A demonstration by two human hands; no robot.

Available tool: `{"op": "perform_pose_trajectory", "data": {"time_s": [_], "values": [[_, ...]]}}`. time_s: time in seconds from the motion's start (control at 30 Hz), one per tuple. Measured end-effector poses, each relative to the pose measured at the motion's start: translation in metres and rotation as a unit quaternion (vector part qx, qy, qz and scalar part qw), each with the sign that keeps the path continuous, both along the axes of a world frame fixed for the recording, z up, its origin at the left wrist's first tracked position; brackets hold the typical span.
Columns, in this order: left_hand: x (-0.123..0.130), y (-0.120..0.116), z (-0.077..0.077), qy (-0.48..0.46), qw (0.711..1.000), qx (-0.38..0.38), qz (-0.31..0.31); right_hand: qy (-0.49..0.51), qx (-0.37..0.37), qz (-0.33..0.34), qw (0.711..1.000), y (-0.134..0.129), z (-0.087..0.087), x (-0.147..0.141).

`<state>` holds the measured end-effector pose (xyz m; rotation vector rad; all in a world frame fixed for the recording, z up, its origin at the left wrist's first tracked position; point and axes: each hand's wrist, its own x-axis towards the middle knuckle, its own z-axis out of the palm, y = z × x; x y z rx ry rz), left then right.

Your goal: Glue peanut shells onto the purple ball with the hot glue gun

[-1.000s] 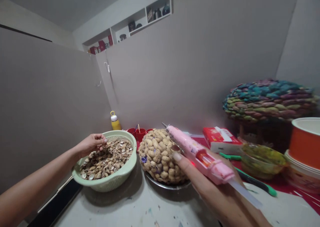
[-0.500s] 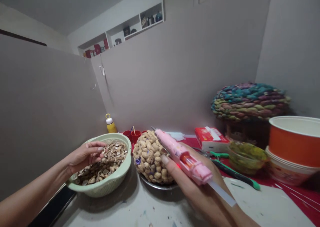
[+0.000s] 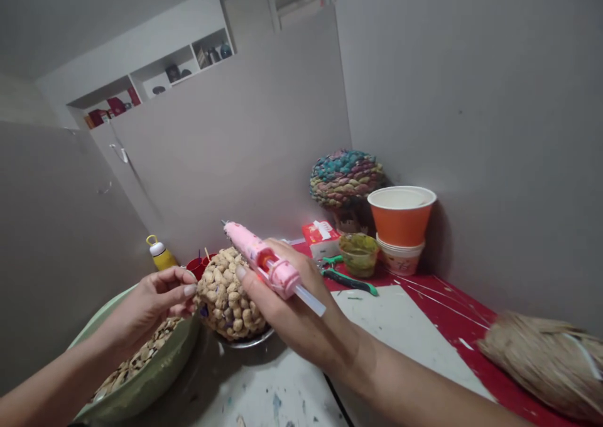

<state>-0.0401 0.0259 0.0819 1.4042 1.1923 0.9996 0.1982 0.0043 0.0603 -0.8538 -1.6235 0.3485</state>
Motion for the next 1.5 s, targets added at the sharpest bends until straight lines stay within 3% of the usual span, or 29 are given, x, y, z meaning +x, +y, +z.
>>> {"op": "perform_pose_trajectory", "data": {"time_s": [0.47, 0.83, 1.2, 1.5], "values": [[0.022, 0.019, -0.001, 0.108, 0.99, 0.082, 0.042, -0.016, -0.009, 0.035, 0.999, 0.008, -0.011, -0.004], [0.019, 0.02, -0.011, 0.195, 0.967, 0.158, 0.038, -0.021, 0.003, 0.046, 0.999, 0.011, -0.013, -0.004], [0.015, 0.027, -0.02, 0.206, 0.954, 0.213, 0.037, -0.042, 0.028, 0.035, 0.998, 0.011, -0.016, -0.004], [0.011, 0.016, -0.02, 0.222, 0.944, 0.242, 0.026, -0.052, 0.038, 0.041, 0.997, 0.011, -0.015, -0.002]]}}
